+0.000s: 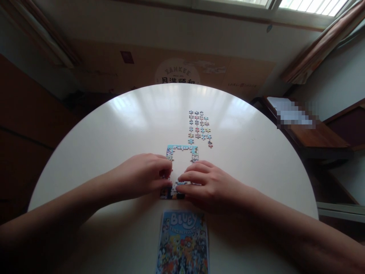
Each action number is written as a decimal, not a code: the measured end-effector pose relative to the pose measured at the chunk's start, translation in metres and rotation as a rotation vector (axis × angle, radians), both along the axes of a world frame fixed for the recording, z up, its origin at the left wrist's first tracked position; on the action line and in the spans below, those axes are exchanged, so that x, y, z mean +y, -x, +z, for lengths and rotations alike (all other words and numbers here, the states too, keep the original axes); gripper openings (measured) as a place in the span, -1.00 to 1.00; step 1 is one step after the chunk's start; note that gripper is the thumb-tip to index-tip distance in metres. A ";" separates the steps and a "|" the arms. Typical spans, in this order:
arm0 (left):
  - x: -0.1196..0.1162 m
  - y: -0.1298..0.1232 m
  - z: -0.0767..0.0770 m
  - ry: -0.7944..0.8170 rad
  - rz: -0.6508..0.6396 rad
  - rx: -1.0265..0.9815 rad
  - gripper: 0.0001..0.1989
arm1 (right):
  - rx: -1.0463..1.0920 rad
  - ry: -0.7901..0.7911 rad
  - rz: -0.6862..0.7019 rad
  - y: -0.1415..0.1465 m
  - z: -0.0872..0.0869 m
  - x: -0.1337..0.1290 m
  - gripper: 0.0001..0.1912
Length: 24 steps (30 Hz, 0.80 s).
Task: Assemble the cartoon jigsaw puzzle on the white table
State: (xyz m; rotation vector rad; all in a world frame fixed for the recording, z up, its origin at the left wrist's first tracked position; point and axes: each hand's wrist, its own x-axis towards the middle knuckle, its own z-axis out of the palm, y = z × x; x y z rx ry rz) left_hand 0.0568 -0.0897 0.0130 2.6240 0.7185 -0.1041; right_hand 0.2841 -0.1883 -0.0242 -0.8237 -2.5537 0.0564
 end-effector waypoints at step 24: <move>-0.003 -0.002 0.001 0.003 -0.002 0.025 -0.81 | 0.173 -0.180 -0.296 -0.022 0.000 0.009 -0.53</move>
